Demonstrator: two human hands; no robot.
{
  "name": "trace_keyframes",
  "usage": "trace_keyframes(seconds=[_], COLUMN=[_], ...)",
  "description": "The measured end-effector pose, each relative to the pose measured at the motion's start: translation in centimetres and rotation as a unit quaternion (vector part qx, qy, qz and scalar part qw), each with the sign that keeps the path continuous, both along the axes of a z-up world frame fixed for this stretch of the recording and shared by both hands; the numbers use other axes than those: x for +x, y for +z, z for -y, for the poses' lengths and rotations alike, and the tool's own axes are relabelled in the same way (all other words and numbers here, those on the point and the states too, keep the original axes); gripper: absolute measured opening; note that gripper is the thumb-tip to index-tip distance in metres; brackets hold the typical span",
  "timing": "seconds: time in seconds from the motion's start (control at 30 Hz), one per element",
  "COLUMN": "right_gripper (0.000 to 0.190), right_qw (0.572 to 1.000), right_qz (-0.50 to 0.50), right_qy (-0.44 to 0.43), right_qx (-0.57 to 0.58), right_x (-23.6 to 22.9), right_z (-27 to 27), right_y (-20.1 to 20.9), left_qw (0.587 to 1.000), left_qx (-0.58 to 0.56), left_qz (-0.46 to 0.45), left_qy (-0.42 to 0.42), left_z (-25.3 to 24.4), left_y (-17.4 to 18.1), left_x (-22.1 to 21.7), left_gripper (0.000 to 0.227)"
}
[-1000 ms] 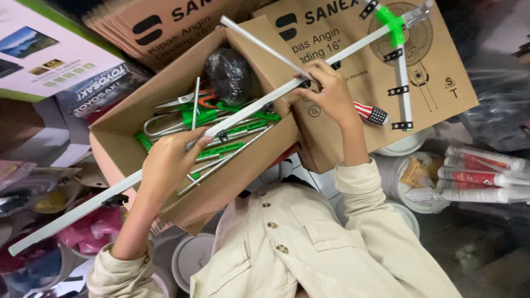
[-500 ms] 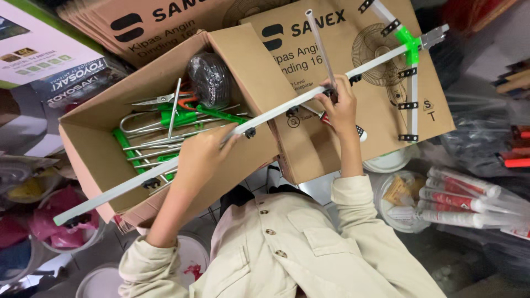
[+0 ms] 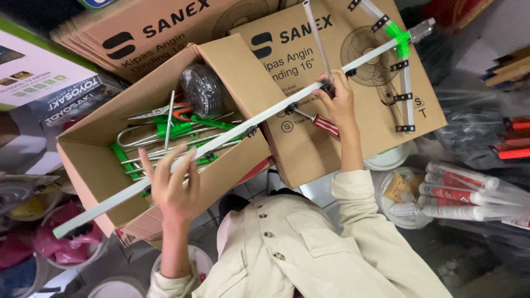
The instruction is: The person assembles an antenna by taking metal rods out of a cardboard box and sliding them into a plastic support frame by hand.
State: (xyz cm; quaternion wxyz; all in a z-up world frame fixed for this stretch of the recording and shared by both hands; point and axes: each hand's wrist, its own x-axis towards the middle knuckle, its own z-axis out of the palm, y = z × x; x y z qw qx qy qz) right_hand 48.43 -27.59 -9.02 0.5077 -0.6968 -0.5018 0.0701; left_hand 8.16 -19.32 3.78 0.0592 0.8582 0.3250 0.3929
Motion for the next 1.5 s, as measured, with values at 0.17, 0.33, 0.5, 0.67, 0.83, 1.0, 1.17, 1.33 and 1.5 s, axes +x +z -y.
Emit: trace_keyframes(seconds=[0.17, 0.33, 0.5, 0.67, 0.83, 1.0, 1.17, 1.33, 1.5], right_gripper=[0.03, 0.029, 0.026, 0.025, 0.02, 0.007, 0.019, 0.021, 0.03], right_qw=[0.998, 1.0, 0.996, 0.996, 0.995, 0.997, 0.991, 0.969, 0.933], right_qz=[-0.063, 0.007, -0.081, -0.079, -0.084, -0.039, 0.015, -0.05, -0.35], right_qy=[-0.003, -0.01, -0.017, -0.018, -0.015, -0.059, -0.126, -0.229, -0.062], right_qx=[-0.001, 0.018, 0.012, 0.025, 0.045, 0.023, 0.033, 0.075, 0.058], right_x=[-0.2, 0.1, -0.4, -0.5, 1.1, 1.8, -2.9, -13.8, -24.9], right_z=[-0.7, -0.7, -1.3, -1.1, -0.8, -0.5, -0.5, 0.2, 1.2], right_y=[-0.4, -0.3, 0.6, 0.2, -0.1, 0.0, 0.3, 0.9, 4.3], left_qw=[0.98, 0.912, 0.758, 0.659, 0.622, 0.633, 0.617, 0.613, 0.579], left_qx=[-0.005, -0.157, -0.381, -0.469, -0.477, -0.495, -0.505, -0.496, -0.537], left_qz=[0.176, 0.376, 0.529, 0.588, 0.618, 0.591, 0.603, 0.611, 0.608], left_qy=[-0.095, 0.053, 0.003, -0.009, -0.052, -0.073, -0.029, -0.067, -0.088], left_z=[4.7, 3.6, 0.7, -2.1, -3.5, -3.4, -3.9, -3.9, -4.0], left_y=[-5.4, -7.4, -6.8, -5.0, -5.4, -5.9, -6.9, -8.1, -9.1], left_x=[-3.9, -7.2, -9.9, -7.4, -6.3, -5.4, -5.5, -6.1, -6.3], left_gripper=[0.038, 0.054, 0.052, 0.057, 0.03, 0.022, 0.024, 0.026, 0.038])
